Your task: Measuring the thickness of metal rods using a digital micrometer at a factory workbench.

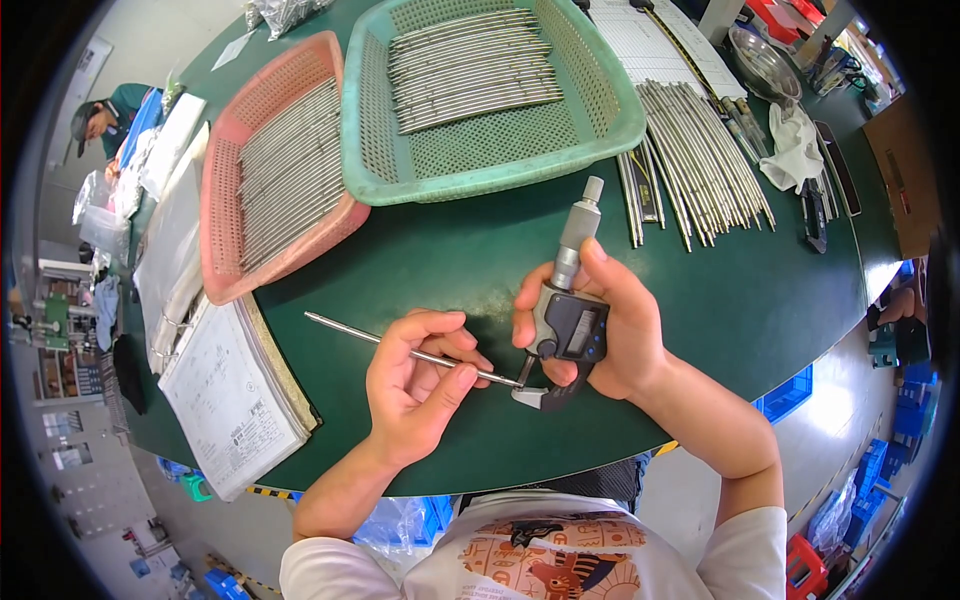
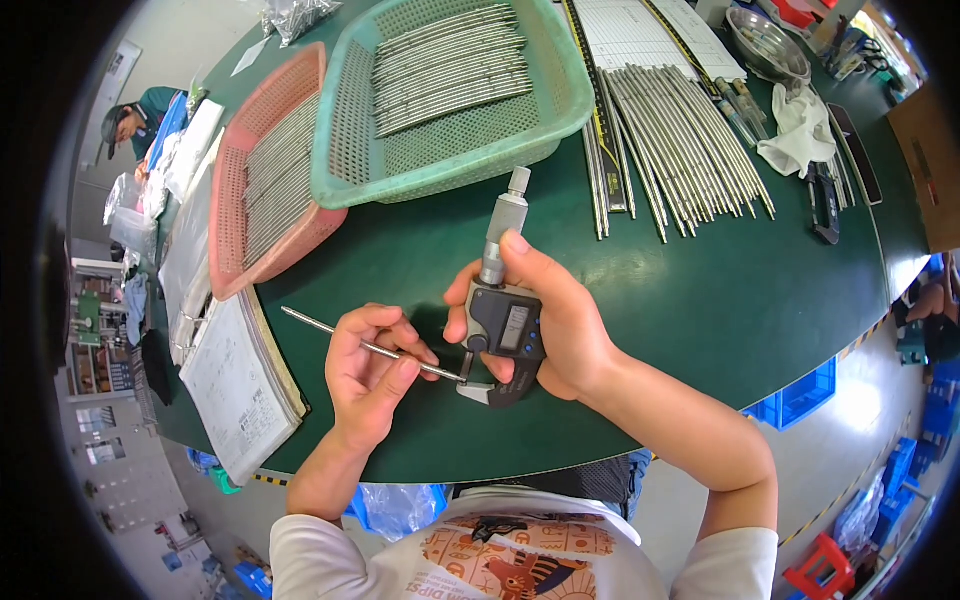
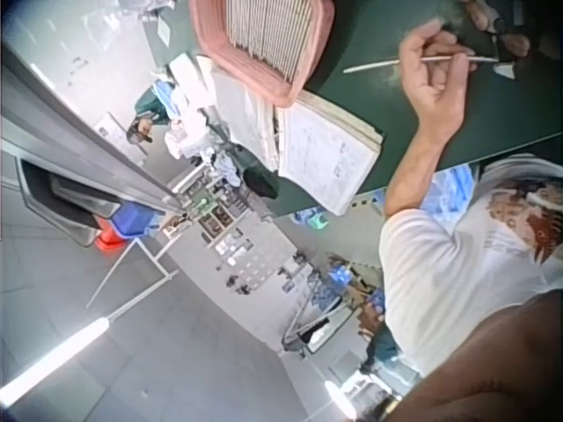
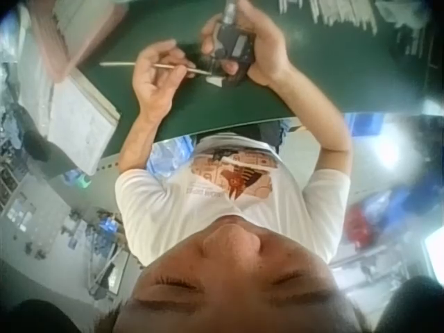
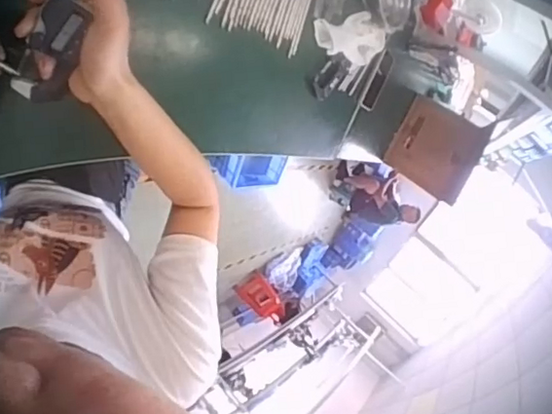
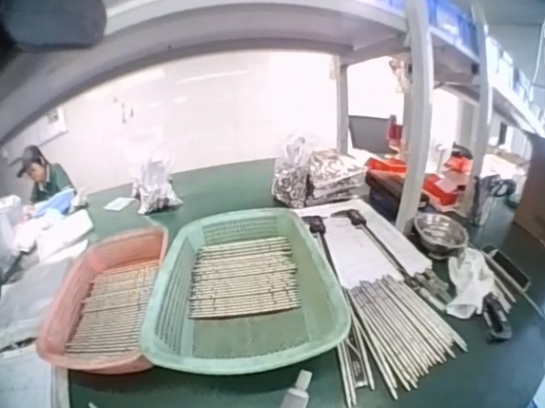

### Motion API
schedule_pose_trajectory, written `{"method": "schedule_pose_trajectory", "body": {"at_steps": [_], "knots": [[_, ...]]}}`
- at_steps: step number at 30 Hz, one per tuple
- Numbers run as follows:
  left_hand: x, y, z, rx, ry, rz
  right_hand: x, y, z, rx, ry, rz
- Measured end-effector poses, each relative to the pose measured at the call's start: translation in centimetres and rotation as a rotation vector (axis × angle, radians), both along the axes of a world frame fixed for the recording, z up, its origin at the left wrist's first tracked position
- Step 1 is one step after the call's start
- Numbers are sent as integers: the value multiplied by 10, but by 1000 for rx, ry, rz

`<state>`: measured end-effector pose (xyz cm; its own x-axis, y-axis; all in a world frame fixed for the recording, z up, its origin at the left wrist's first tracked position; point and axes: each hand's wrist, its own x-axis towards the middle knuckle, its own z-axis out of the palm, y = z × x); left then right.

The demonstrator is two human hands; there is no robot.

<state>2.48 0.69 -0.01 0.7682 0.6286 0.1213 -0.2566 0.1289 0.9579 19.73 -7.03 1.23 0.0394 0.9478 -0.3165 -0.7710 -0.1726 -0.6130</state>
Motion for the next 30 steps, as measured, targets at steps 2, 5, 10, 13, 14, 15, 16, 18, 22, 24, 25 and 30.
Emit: {"method": "schedule_pose_trajectory", "body": {"at_steps": [2, 5, 10, 13, 14, 15, 16, 18, 22, 24, 25, 30], "knots": [[-1, 0, 0, -1, 0, 3, 0, 0, 0, -11, -32, -3], [-2, 0, -1, 17, 13, -7, 0, -1, 0, -10, -33, -9], [0, -1, 5, 0, 36, -3, -1, -1, 0, -14, -9, -7], [1, -1, 11, 48, 16, 202, -1, -1, 1, -9, -2, -12], [0, 0, 13, 50, 16, 200, -1, -1, 2, -8, -2, -15], [1, 0, 16, 71, 8, 269, -1, 0, 2, -8, 3, -14], [0, 1, 17, 93, 0, 337, -1, 0, 1, -9, 7, -13], [-2, 5, 17, 90, -27, 320, 0, 0, 1, -5, 19, -20], [-7, 8, 21, -244, -159, 195, 1, 0, -1, 13, 40, -38], [-10, 8, 16, -442, -194, 111, 0, 0, 1, 13, 38, -33], [-11, 7, 9, -386, -68, 24, 0, 0, 1, 9, 34, -30], [-3, -5, 4, -402, 105, -22, 2, 0, -1, 16, 31, -30]]}}
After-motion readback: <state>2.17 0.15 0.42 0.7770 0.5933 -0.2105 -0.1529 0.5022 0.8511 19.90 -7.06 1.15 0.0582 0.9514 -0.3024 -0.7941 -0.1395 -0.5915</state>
